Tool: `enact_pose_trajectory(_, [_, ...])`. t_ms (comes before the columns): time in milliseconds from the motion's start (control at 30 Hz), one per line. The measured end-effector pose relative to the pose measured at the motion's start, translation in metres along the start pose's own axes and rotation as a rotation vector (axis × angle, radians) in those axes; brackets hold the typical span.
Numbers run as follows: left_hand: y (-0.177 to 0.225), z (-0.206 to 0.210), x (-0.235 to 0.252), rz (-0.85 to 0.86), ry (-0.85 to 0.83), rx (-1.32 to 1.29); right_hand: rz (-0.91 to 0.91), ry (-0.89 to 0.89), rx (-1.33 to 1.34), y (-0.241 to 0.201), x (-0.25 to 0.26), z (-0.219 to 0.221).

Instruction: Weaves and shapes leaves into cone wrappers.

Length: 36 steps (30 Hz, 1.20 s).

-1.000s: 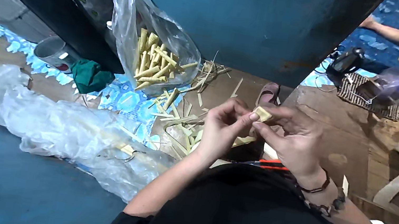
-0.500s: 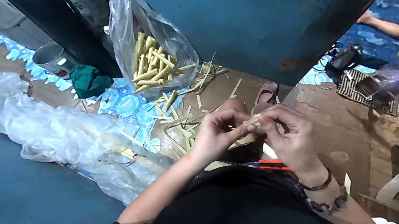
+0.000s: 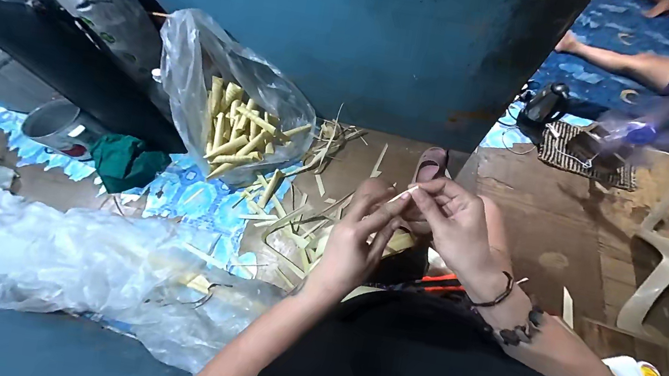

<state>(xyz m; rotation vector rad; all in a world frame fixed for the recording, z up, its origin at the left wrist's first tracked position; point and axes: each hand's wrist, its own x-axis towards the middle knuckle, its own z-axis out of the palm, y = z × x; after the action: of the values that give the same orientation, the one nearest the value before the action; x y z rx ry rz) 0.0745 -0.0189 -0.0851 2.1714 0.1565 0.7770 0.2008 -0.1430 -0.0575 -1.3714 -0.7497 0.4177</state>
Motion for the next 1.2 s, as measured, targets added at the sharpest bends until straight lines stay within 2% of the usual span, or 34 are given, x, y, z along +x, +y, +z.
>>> enact_pose_trajectory(100, [0.002,-0.014,0.007,-0.293,0.025,-0.360,-0.249,-0.033,-0.143,-0.001,-0.002,0.002])
enact_pose_trajectory(167, [0.002,-0.024,0.013,-0.435,-0.043,-0.527,-0.549,-0.070,-0.386,0.002,-0.003,0.002])
enact_pose_trajectory(267, [0.012,-0.029,0.012,-0.452,-0.039,-0.538,-0.885,-0.168,-0.683,0.012,-0.003,-0.002])
enact_pose_trajectory(333, [0.019,-0.031,0.009,-0.419,-0.046,-0.591,-0.907,-0.222,-0.638,0.013,0.000,-0.005])
enact_pose_trajectory(433, [0.023,-0.034,0.008,-0.322,-0.110,-0.669,-0.688,-0.215,-0.340,0.003,0.004,-0.008])
enact_pose_trajectory(500, [0.021,-0.033,0.008,-0.233,-0.080,-0.502,-0.573,-0.121,-0.342,-0.003,0.003,-0.005])
enact_pose_trajectory(567, [0.016,-0.028,0.009,-0.204,0.054,-0.305,-0.712,-0.006,-0.460,0.001,0.000,0.000])
enact_pose_trajectory(600, [0.015,-0.026,0.011,-0.231,0.125,-0.331,-0.824,0.020,-0.502,0.004,-0.002,0.001])
enact_pose_trajectory(667, [0.026,-0.027,0.009,-0.318,0.171,-0.577,-0.972,-0.006,-0.508,0.007,-0.008,0.001])
enact_pose_trajectory(767, [0.041,-0.032,0.006,-0.492,0.017,-1.120,-1.028,-0.056,-0.488,0.003,-0.018,0.001])
enact_pose_trajectory(867, [0.031,-0.028,0.006,-0.551,-0.214,-1.213,-0.963,-0.060,-0.391,-0.001,-0.018,0.004])
enact_pose_trajectory(933, [0.028,-0.025,0.009,-0.498,-0.190,-1.090,-0.875,-0.034,-0.296,-0.006,-0.014,0.004])
enact_pose_trajectory(1067, [0.022,-0.025,0.011,-0.163,-0.057,-0.661,-0.678,0.000,-0.254,-0.019,-0.014,-0.002])
enact_pose_trajectory(1133, [0.026,-0.029,0.011,-0.082,-0.074,-0.507,-0.409,-0.084,-0.125,-0.021,-0.011,-0.004])
enact_pose_trajectory(1200, [0.030,-0.033,0.011,-0.040,-0.083,-0.421,-0.053,-0.146,0.145,-0.023,-0.006,-0.007])
